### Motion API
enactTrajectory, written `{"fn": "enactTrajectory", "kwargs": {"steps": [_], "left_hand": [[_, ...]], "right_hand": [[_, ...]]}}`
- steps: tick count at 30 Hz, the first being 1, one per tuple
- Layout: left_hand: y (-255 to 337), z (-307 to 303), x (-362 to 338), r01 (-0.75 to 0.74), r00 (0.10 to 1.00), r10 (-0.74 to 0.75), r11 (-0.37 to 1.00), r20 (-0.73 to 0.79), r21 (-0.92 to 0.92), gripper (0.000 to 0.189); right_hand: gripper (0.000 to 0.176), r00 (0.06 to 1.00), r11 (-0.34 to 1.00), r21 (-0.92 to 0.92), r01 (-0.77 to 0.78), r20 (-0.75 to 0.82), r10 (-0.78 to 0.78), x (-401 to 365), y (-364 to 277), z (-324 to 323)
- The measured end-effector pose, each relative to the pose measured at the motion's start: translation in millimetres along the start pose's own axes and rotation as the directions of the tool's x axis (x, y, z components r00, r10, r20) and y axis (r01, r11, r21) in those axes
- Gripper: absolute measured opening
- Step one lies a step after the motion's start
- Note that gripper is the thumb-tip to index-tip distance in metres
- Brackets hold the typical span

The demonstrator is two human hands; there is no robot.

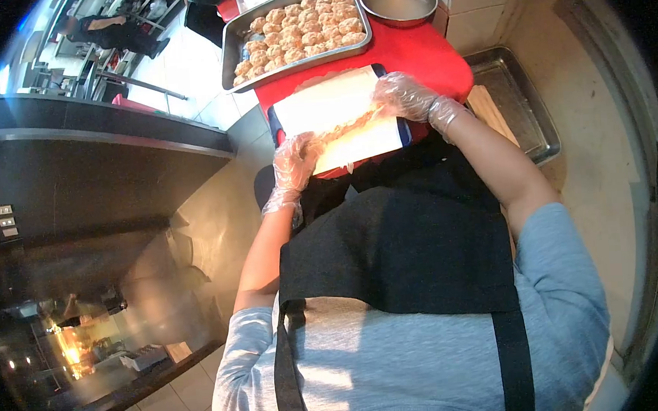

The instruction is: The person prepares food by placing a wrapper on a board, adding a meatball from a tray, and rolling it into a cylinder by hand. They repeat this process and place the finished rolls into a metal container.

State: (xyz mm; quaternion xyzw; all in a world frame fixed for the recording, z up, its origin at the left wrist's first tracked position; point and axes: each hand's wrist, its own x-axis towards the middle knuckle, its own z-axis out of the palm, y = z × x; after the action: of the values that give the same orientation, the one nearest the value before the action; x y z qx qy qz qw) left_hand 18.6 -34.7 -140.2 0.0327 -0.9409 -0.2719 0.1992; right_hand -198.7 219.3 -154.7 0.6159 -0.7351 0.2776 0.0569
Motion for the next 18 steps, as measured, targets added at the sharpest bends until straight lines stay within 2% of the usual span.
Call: {"fn": "enactTrajectory", "kwargs": {"steps": [1, 4, 7, 10, 13, 15, 16, 17, 18], "left_hand": [[-9.9, -0.7, -3.6, 0.063, 0.998, -0.061, 0.996, 0.027, -0.064, 0.033], [-4.5, -4.1, -4.7, 0.035, 0.999, -0.035, 0.998, 0.002, -0.053, 0.032], [-3.0, -9.1, -4.9, 0.085, 0.996, -0.083, 0.995, 0.031, -0.047, 0.038], [-7.2, -12.7, -2.3, 0.134, 0.988, -0.13, 0.99, 0.082, -0.046, 0.047], [14.6, -26.3, 16.5, 0.033, 0.972, -0.079, 0.979, 0.223, 0.203, 0.053], [20.7, -7.0, 26.0, -0.058, 0.986, 0.036, 0.989, 0.163, 0.133, 0.054], [29.9, 2.8, 29.7, -0.104, 0.987, 0.09, 0.99, 0.13, 0.1, 0.055], [37.8, 9.8, 33.4, -0.077, 0.984, 0.066, 0.995, 0.164, 0.059, 0.047], [34.3, 18.5, 32.0, -0.047, 0.985, 0.041, 0.998, 0.165, 0.034, 0.045]], "right_hand": [[0.025, 0.995, 0.996, 0.041, -0.076, 0.068, 0.073, -2.7, -1.9, -2.1], [0.024, 0.989, 0.988, 0.067, -0.138, 0.07, 0.134, -3.4, -6.2, -9.3], [0.025, 0.994, 0.992, 0.078, -0.103, 0.027, 0.102, -2.3, -5.0, -15.8], [0.027, 0.988, 0.981, 0.122, -0.153, 0.007, 0.154, -4.8, -4.4, -13.7], [0.026, 0.943, 0.978, -0.127, -0.163, 0.27, 0.192, 17.5, -13.2, -24.6], [0.025, 0.999, 0.999, -0.041, 0.014, 0.034, -0.012, 26.1, -22.0, -10.9], [0.024, 0.99, 0.994, -0.012, 0.109, -0.089, -0.11, 28.6, -24.8, 2.1], [0.022, 0.998, 0.99, 0.124, 0.062, -0.007, -0.061, 35.7, -24.4, 15.8], [0.022, 1.0, 0.986, 0.164, -0.019, 0.018, 0.016, 36.9, -28.9, 22.6]]}}
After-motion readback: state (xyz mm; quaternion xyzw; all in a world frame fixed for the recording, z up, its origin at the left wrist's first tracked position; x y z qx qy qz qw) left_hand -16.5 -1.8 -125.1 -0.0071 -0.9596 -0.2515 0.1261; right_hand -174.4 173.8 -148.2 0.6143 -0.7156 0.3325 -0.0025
